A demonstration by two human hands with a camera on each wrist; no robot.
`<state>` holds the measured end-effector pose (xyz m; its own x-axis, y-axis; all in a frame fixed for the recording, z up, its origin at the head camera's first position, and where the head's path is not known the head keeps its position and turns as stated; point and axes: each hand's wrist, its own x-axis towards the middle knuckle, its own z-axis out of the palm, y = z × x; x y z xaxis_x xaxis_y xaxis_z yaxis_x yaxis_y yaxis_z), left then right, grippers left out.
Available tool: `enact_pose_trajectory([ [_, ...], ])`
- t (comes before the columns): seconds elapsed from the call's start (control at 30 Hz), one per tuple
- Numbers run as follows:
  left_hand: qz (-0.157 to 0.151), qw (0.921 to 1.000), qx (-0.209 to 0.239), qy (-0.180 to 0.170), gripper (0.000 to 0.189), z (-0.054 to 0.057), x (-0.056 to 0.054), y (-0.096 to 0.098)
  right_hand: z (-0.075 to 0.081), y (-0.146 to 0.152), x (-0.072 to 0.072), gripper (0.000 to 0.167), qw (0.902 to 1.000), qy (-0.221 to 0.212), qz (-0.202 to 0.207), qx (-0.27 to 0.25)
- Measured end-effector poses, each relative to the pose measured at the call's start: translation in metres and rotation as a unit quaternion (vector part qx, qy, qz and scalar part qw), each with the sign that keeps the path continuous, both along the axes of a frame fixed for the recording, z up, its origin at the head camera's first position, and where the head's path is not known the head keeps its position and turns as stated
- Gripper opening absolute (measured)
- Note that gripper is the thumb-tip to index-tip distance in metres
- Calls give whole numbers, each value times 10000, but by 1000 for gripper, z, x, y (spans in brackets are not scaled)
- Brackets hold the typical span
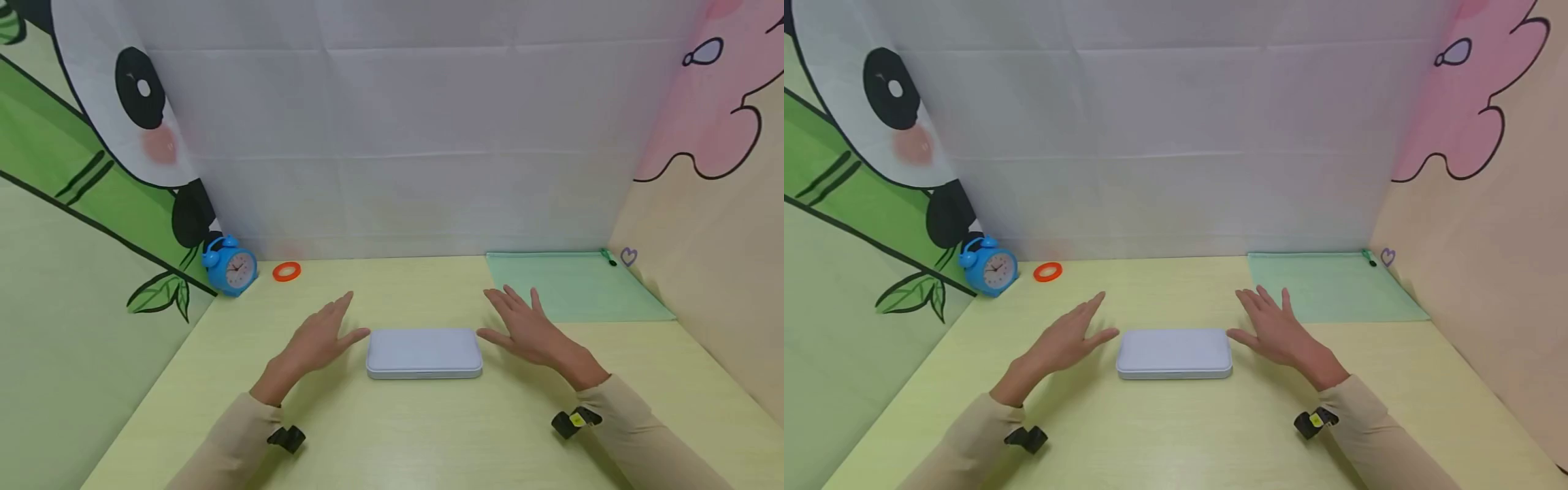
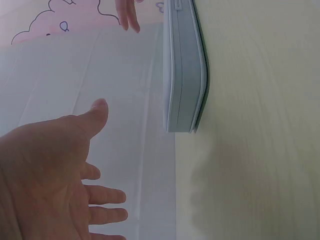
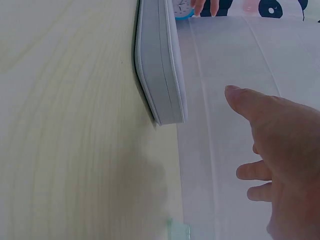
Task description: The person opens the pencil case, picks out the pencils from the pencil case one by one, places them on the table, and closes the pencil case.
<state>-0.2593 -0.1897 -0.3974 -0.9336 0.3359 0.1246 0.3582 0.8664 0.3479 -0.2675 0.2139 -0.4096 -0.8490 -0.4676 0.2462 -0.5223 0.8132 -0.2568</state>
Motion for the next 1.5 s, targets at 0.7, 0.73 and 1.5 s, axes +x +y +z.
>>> enact_pose_trajectory([
  [0.7,-622,9956,-44,-701,110,-12,4,18,-4,-26,9,81,9974,-436,551,152],
  [0.73,-661,9952,-37,-722,110,-12,4,18,-4,-27,9,82,9970,-485,576,168],
  [1.5,-929,9920,25,-859,115,-24,5,28,-11,-35,12,93,9944,-577,817,330],
])
